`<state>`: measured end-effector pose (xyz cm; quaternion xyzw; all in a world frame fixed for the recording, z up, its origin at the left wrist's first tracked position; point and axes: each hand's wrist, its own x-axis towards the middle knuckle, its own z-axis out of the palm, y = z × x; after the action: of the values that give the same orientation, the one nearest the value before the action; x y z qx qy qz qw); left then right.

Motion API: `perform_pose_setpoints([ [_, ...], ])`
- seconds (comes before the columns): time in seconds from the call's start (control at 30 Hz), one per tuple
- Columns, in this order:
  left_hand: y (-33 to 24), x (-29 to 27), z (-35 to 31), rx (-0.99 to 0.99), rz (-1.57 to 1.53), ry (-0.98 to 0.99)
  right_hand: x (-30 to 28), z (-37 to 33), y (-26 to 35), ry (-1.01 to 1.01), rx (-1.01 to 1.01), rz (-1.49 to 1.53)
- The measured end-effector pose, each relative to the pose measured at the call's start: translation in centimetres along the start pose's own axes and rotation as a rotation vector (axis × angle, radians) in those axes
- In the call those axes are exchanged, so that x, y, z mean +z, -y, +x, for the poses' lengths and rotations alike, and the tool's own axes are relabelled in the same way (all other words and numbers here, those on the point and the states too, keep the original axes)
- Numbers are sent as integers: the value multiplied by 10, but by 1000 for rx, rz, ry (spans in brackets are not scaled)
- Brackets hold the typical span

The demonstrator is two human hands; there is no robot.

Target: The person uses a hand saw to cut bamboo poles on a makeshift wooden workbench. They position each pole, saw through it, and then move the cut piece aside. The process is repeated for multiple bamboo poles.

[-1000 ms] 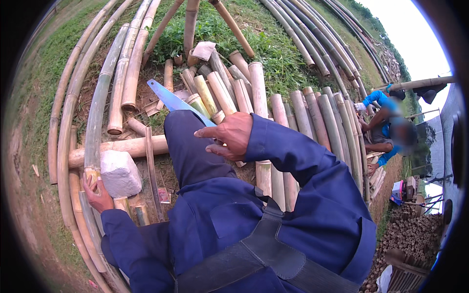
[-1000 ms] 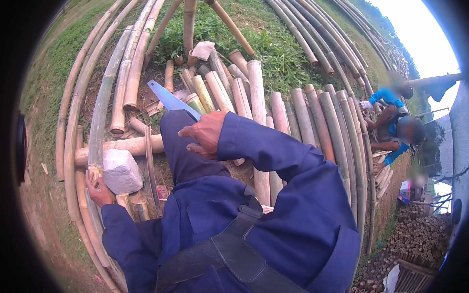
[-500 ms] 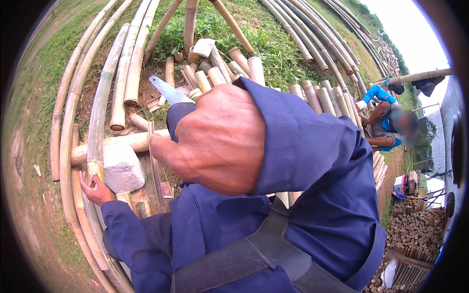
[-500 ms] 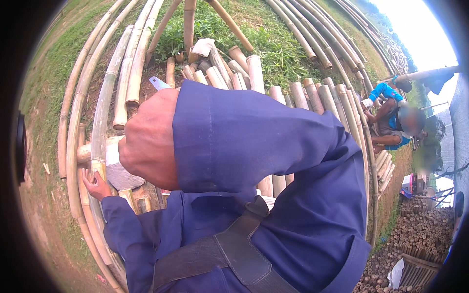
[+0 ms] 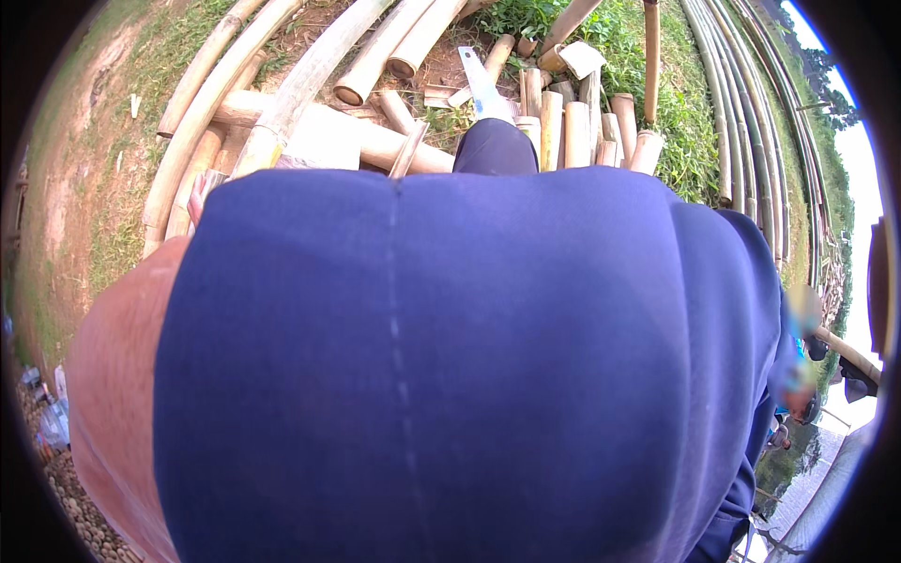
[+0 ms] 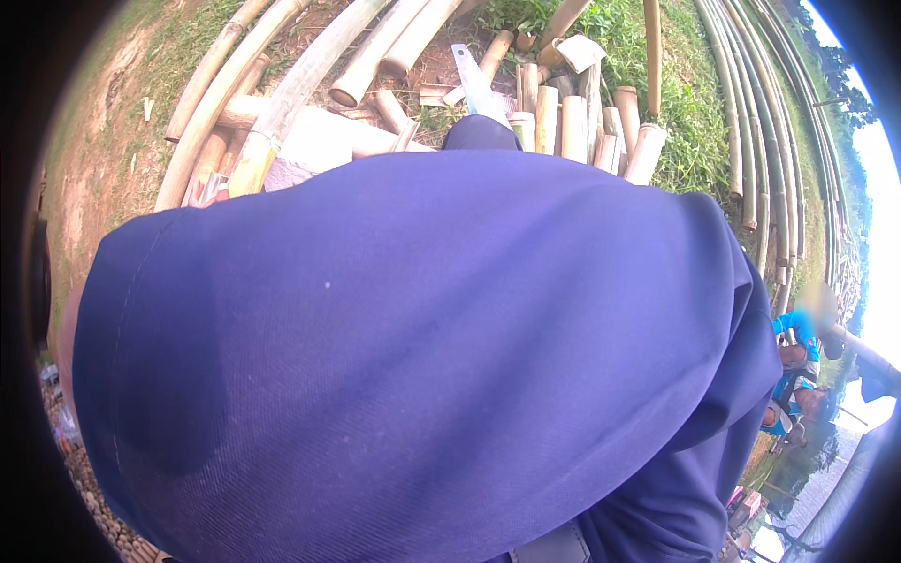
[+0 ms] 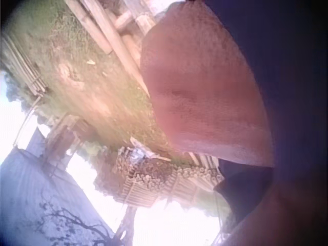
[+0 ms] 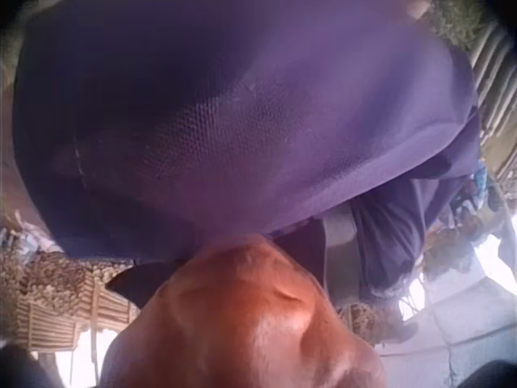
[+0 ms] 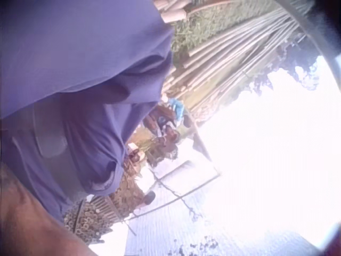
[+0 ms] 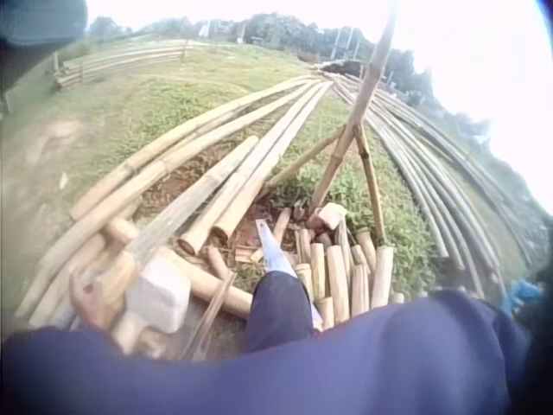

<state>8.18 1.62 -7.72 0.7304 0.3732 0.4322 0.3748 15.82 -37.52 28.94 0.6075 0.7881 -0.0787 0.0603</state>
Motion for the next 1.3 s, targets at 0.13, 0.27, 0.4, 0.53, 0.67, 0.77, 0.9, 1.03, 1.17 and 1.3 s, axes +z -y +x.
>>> perform_pose_setpoints([
  [0.13,-38,3,-23,110,122,-22,13,9,1,3,-36,46],
  [0.27,-36,-12,-24,-87,227,14,16,16,-1,-4,-106,70],
  [0.4,-36,-5,-23,47,235,-45,5,17,-4,-39,-143,95],
  [0.53,-27,-8,-16,82,228,-24,-16,6,-18,-117,-145,108],
  [0.67,26,-10,-2,-7,131,-5,-28,-9,-44,-242,-55,97],
  [0.77,26,-2,1,20,337,-11,39,3,-85,-248,182,205],
  [0.9,-14,10,2,96,429,-68,186,-27,-107,-117,799,461],
  [1.03,-56,34,-9,242,277,-65,302,-87,-72,-126,1100,488],
  [1.17,-38,56,-10,279,245,118,341,-73,-61,-319,1185,600],
  [1.3,-72,73,-34,277,127,247,334,-59,-76,-266,1219,646],
])
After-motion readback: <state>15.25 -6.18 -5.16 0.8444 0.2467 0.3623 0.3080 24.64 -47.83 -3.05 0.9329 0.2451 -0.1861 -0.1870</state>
